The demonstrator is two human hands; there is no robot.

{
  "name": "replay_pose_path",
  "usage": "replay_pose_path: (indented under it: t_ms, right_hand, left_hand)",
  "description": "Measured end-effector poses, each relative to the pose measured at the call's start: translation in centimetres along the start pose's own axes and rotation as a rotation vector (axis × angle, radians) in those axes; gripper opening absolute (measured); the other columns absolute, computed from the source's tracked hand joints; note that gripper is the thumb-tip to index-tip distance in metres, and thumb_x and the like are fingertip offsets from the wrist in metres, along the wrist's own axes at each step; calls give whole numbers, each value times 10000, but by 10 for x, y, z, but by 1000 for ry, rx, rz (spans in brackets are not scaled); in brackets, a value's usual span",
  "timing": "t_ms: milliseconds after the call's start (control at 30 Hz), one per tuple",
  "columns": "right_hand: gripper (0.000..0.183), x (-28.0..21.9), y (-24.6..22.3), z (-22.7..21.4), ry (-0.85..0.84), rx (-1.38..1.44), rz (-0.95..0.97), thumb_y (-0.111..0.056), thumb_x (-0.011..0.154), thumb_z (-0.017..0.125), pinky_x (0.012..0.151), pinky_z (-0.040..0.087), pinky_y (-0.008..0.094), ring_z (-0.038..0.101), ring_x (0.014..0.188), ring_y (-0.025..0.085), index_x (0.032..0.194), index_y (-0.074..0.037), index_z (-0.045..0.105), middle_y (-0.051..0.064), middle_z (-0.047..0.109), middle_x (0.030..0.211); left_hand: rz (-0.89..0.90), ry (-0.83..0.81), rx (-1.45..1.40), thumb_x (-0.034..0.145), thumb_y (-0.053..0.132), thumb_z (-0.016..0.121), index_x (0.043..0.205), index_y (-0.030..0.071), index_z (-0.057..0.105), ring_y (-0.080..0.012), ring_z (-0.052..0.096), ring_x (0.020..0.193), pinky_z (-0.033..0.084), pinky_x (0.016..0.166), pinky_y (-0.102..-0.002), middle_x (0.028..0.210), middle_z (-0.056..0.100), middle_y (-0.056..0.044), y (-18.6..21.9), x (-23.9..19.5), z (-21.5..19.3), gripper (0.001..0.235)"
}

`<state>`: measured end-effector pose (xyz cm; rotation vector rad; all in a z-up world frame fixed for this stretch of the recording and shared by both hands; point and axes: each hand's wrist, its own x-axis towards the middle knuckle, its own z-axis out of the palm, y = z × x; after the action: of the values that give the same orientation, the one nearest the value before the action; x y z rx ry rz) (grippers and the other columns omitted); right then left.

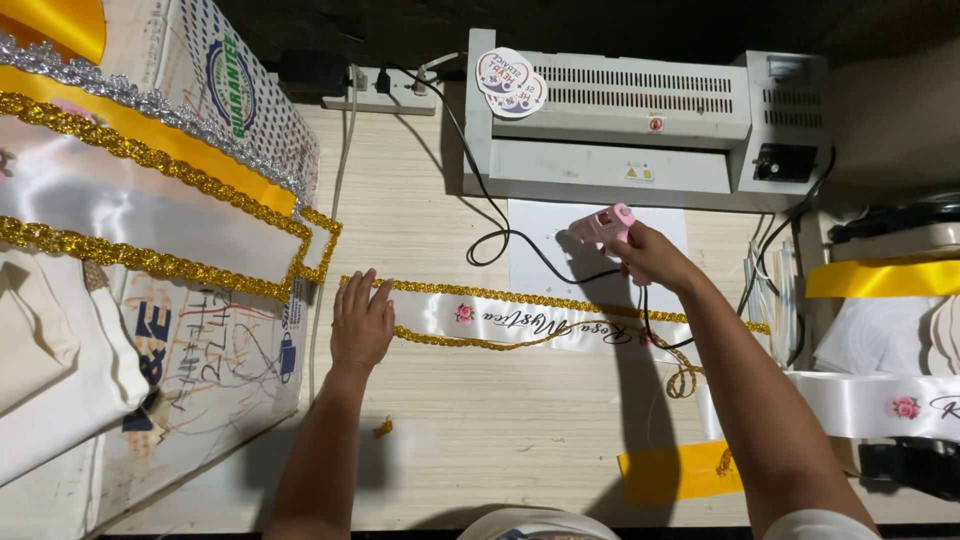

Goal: The person decorates white satin sashes by applying hot glue and attaching gold glitter trim along the edges. They handle the sashes, a hot glue gun, and glue sticks on a cluttered work table.

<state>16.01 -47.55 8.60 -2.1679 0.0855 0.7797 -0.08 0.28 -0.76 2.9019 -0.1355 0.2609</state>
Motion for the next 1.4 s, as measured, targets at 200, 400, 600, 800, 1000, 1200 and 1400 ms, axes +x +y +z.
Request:
replay_pose_path:
  t_ms: [200,400,600,800,1000,1200,1400]
  right_hand:
    - [411,1,5,13,53,-245,20,-303,1027,575,665,571,351,694,711,189,1356,-58,564,147,743,896]
    - [382,-16,-18,15,166,-766,-20,-330,1031,597,690,589,380,732,801,251,1322,-84,574,112,759,974]
    - [387,-18,3,-13,153,79,-70,-257,990,604,680,593,314,717,888,165,1328,-74,566,104,751,1075]
    - [353,-25,15,-28,-4,727,-206,-274,1025,621,611,537,290,602,791,135,1256,-8,626,97,716,1104]
    - [405,-44,-13,-35,-108,963,-296,-344,1060,566,614,516,285,609,742,151,1304,-23,612,104,691,1068]
    - [414,-47,-11,-41,-152,970,-326,-182,954,573,735,575,337,668,810,188,1306,35,587,155,711,1145]
    - [437,-44,-5,-38,-148,891,-317,-22,870,584,818,596,337,681,924,174,1305,10,548,118,671,1230]
  left_hand:
    - [-1,-13,14,1007,262,568,1393,161,604,-305,390,1469,265,1255,-486,1517,493,-120,1,1,-1,401]
    - [5,0,0,1006,258,573,1396,153,604,-311,396,1466,269,1252,-487,1518,492,-123,1,0,-1,405]
    - [-1,4,-5,996,251,582,1383,150,619,-312,399,1459,271,1245,-488,1516,497,-121,1,1,-3,401]
    - [12,12,-18,994,246,590,1378,147,623,-315,410,1456,276,1245,-487,1514,508,-126,3,2,-5,398]
    - [8,26,-14,999,245,587,1379,158,621,-302,412,1460,281,1247,-487,1514,509,-114,3,0,1,391]
    - [8,15,10,1005,246,582,1382,158,619,-293,410,1463,283,1256,-477,1510,507,-113,4,1,0,390]
    - [0,23,-2,1000,238,582,1373,152,621,-305,417,1459,288,1250,-483,1503,515,-120,4,2,-4,385]
